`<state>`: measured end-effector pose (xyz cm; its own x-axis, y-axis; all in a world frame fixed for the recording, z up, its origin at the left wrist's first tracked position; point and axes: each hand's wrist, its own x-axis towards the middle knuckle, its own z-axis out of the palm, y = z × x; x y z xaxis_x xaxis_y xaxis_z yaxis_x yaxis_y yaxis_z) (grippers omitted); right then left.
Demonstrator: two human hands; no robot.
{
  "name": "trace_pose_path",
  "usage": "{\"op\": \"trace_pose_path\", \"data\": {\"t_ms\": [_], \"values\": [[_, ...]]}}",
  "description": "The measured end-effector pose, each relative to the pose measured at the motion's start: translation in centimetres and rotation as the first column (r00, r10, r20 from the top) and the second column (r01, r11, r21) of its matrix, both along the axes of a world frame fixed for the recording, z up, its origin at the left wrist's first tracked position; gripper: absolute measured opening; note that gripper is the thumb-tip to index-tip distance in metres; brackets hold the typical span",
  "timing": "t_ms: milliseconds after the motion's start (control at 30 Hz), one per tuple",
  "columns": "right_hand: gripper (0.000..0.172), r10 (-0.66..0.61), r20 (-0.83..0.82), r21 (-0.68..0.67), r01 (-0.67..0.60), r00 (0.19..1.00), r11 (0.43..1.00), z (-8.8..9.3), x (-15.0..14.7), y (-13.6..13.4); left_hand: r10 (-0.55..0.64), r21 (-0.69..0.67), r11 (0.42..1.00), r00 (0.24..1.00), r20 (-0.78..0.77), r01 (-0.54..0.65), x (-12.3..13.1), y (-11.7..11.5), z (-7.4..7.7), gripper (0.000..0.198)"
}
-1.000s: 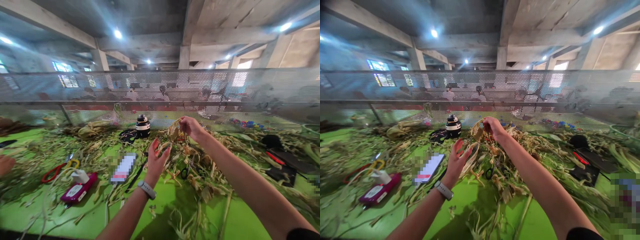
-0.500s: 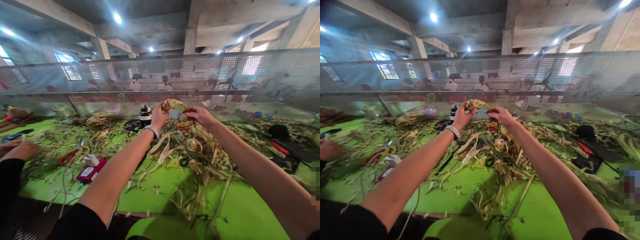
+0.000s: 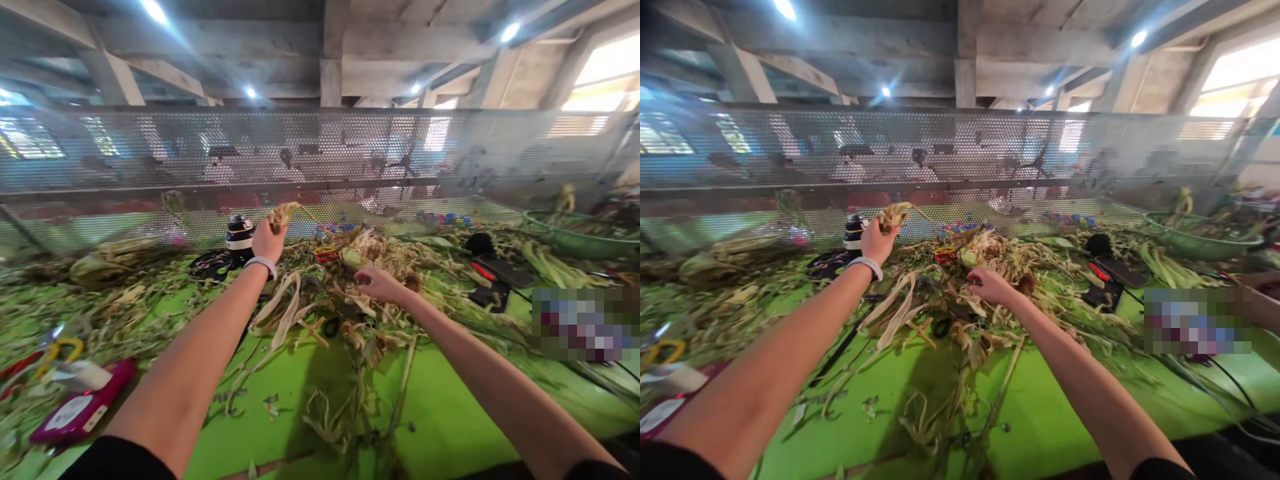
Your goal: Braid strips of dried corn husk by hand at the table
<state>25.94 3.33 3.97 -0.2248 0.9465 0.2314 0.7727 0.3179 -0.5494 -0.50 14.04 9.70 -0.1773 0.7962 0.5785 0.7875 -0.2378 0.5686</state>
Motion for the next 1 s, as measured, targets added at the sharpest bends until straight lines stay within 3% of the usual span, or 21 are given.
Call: {"op": "trace_pose_path", "data": {"t_ms": [167,300,400,467,600,700,767,900,1000], "values": [[0.021,-0.076,0.064,0.125,0.067,0.995,0.99,-1.2,1.6,-2.7,-0.054,-0.159,0.987,0.992,-0.114,0.035,0.0,-0.4,-2.6,0.049],[0.017,-0.209,0.023,0.153,0.203,0.978,0.967,-0.8,4.4,-3.9,-0.268,-0.442,0.886,0.932,-0.243,0.14,-0.4,-0.4,-4.7,0.078],[0.013,-0.368,-0.059,0.083,0.372,0.928,0.924,-0.6,6.1,-4.0,-0.369,-0.455,0.863,0.887,-0.276,0.218,-0.3,-0.4,-5.8,0.071],[0.012,-0.439,-0.09,0.043,0.443,0.894,0.895,-0.8,6.0,-3.5,-0.378,-0.396,0.883,0.881,-0.284,0.252,0.4,-0.8,-6.1,0.06],[0.021,-0.365,-0.076,0.01,0.367,0.928,0.93,-1.9,2.0,-1.5,-0.348,-0.288,0.917,0.907,-0.239,0.276,3.6,-2.8,-6.1,0.051],[0.049,-0.208,-0.07,0.037,0.211,0.976,0.977,-2.7,-1.5,-0.2,-0.474,-0.275,0.869,0.851,-0.225,0.411,6.4,-4.5,-6.4,0.055],[0.055,-0.136,-0.069,0.035,0.139,0.988,0.99,-2.8,-2.5,0.2,-0.559,-0.285,0.822,0.795,-0.235,0.493,7.7,-5.3,-6.8,0.058],[0.049,-0.119,-0.091,0.001,0.119,0.989,0.993,-2.2,-0.7,0.3,-0.693,-0.402,0.709,0.678,-0.247,0.579,8.7,-5.8,-7.4,0.063],[0.042,-0.29,-0.122,-0.001,0.292,0.949,0.956,-1.1,2.9,0.5,-0.694,-0.494,0.68,0.693,-0.195,0.541,8.4,-5.5,-7.6,0.059]]}}
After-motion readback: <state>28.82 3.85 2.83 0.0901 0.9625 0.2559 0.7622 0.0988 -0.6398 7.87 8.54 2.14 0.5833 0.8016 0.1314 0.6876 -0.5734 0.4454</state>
